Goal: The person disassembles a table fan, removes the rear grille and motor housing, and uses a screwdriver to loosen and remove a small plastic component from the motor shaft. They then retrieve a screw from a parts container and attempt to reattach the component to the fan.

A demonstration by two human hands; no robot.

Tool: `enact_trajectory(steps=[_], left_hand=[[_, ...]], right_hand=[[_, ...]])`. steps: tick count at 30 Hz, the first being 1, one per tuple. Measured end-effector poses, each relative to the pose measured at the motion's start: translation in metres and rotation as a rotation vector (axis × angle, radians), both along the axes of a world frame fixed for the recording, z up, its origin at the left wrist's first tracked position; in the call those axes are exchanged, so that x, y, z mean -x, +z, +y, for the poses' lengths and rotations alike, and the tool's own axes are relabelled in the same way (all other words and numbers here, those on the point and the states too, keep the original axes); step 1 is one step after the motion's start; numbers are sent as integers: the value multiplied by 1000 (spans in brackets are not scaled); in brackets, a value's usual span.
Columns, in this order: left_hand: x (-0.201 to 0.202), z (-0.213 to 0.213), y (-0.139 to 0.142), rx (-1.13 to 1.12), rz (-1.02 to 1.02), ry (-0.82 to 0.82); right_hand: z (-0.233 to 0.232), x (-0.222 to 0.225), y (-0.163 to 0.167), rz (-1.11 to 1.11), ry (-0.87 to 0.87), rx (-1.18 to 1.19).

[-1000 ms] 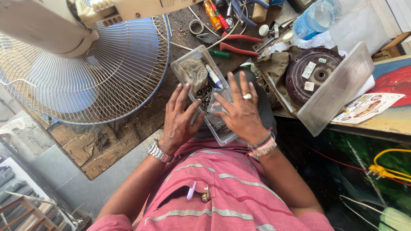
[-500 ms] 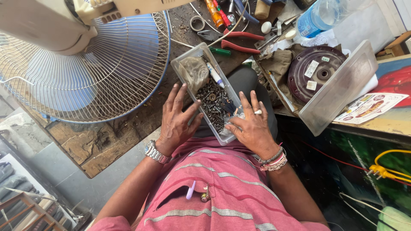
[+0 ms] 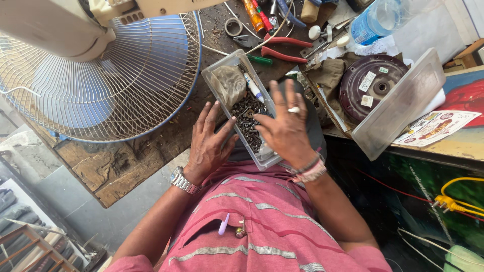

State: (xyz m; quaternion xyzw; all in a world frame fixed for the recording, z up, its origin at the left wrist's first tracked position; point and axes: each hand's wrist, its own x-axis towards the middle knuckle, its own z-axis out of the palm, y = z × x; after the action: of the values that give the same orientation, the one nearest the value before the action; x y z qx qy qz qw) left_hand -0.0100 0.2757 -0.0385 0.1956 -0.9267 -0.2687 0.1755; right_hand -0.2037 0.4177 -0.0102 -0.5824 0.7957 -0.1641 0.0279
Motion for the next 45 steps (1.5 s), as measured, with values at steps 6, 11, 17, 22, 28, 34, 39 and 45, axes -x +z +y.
enact_trajectory(steps=[6, 11, 17, 22, 28, 34, 39, 45], left_hand=[[-2, -2, 0, 25, -2, 5], [-2, -6, -3, 15, -14, -2], [0, -9, -6, 18, -23, -12], [-1, -9, -6, -1, -40, -11], [-1, -8, -6, -15, -45, -11], [-2, -7, -8, -23, -46, -9], [-5, -7, -10, -11, -61, -1], [-6, -7, -9, -28, -86, -11]], right_hand=[[-33, -6, -18, -18, 23, -66], [-8, -7, -8, -47, 37, -189], [18, -9, 6, -146, 98, -202], [9, 1, 3, -174, 15, -7], [1, 22, -3, -155, -169, -17], [-20, 13, -18, -122, -70, 60], [-42, 5, -22, -73, 52, -2], [-42, 5, -10, -121, 101, -173]])
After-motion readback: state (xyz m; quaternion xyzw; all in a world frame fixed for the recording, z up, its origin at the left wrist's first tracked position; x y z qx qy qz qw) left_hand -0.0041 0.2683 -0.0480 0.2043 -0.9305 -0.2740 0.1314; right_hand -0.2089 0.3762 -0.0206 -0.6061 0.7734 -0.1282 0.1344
